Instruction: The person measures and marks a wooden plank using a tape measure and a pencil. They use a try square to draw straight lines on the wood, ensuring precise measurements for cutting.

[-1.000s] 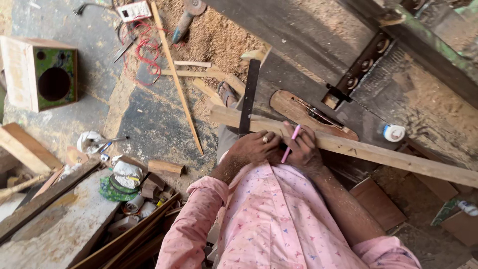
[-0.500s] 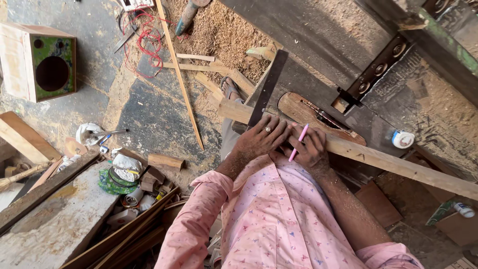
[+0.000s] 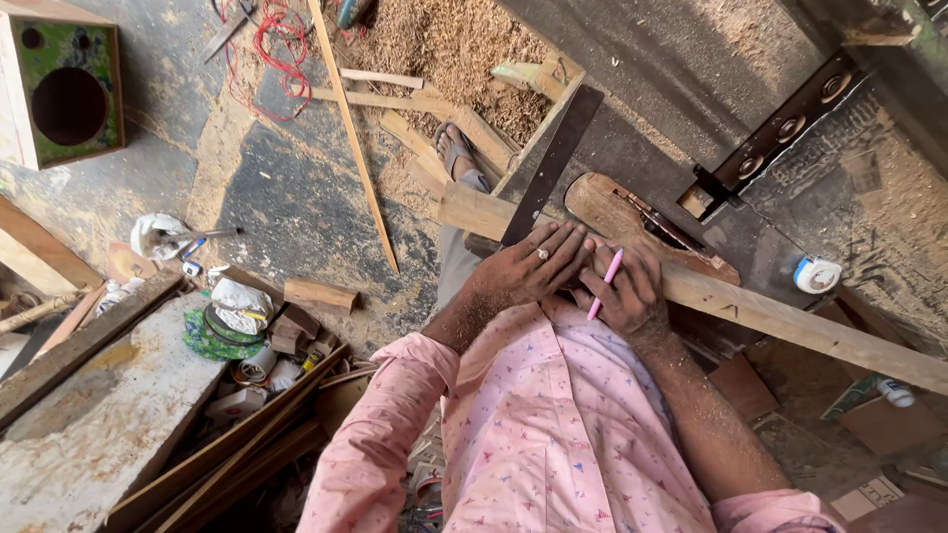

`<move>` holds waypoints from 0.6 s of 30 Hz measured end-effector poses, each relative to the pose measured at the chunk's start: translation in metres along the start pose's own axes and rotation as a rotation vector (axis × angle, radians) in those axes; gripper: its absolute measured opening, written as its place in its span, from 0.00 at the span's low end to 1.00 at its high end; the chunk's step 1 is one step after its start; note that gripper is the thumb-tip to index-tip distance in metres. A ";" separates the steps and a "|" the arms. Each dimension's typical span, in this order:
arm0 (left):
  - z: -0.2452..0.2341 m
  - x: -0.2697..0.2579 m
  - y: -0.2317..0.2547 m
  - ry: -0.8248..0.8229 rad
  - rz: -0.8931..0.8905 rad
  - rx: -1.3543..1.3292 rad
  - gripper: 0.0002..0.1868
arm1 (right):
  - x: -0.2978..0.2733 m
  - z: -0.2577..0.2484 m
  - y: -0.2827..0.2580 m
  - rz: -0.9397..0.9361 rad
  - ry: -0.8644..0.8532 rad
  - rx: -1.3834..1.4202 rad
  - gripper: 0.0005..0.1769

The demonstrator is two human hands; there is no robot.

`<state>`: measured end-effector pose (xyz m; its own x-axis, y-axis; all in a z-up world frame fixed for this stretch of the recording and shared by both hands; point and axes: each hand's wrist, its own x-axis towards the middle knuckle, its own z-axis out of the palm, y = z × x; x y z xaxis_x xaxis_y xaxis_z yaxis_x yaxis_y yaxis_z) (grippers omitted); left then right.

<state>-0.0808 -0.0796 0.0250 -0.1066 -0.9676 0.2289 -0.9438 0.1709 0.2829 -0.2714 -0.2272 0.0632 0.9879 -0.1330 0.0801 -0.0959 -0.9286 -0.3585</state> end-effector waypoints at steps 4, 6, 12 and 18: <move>-0.003 -0.003 0.000 0.015 -0.021 -0.048 0.30 | 0.001 0.003 0.001 0.018 -0.011 0.049 0.22; -0.005 -0.010 -0.001 -0.114 -0.003 0.256 0.36 | 0.001 0.006 0.001 0.016 0.010 0.055 0.21; -0.014 -0.042 0.001 -0.236 -0.280 0.191 0.33 | -0.005 0.007 0.002 0.032 0.028 0.091 0.22; -0.004 -0.040 -0.002 -0.124 -0.220 0.328 0.37 | -0.006 0.016 0.008 0.019 0.072 0.106 0.20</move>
<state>-0.0734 -0.0409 0.0193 0.0913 -0.9929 0.0762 -0.9958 -0.0919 -0.0043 -0.2757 -0.2282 0.0445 0.9744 -0.1783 0.1373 -0.0974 -0.8843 -0.4566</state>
